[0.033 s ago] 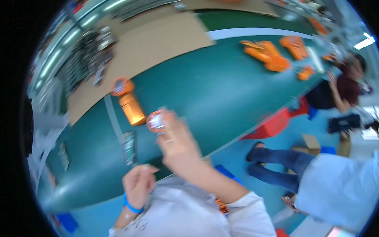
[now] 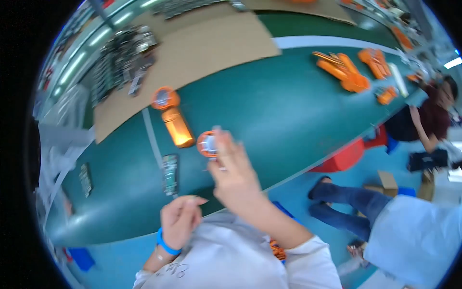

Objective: The person assembles portable fans by plugging wire connectors into circuit boards, pressing components into the plastic casings, and snapping the fan housings shut by hand. The person then walks down the assembly line and hands the assembled fans to a coworker.

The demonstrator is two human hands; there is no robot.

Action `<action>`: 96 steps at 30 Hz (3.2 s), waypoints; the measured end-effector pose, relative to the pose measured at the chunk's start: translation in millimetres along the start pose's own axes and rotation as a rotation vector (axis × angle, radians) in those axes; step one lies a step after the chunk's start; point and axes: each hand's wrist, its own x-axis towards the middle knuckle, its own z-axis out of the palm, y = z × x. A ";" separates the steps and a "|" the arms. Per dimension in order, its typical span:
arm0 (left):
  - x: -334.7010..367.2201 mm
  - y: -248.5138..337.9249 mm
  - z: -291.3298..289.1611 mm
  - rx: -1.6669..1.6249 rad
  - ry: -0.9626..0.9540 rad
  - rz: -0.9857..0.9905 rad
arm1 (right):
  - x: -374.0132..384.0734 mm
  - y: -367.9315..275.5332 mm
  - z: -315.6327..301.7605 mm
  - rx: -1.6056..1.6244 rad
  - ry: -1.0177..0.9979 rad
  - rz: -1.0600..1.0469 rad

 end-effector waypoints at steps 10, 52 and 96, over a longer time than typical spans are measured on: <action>4.3 -9.2 -1.7 -0.171 -0.056 -0.033 | 9.9 -2.4 -14.9 0.125 -0.096 0.010; -35.9 -20.9 18.9 -0.461 0.310 0.269 | -41.5 -19.8 -15.3 0.589 0.110 0.037; -522.6 -138.5 -399.7 -1.231 0.684 0.635 | -122.1 -767.3 221.0 0.946 -1.043 -0.847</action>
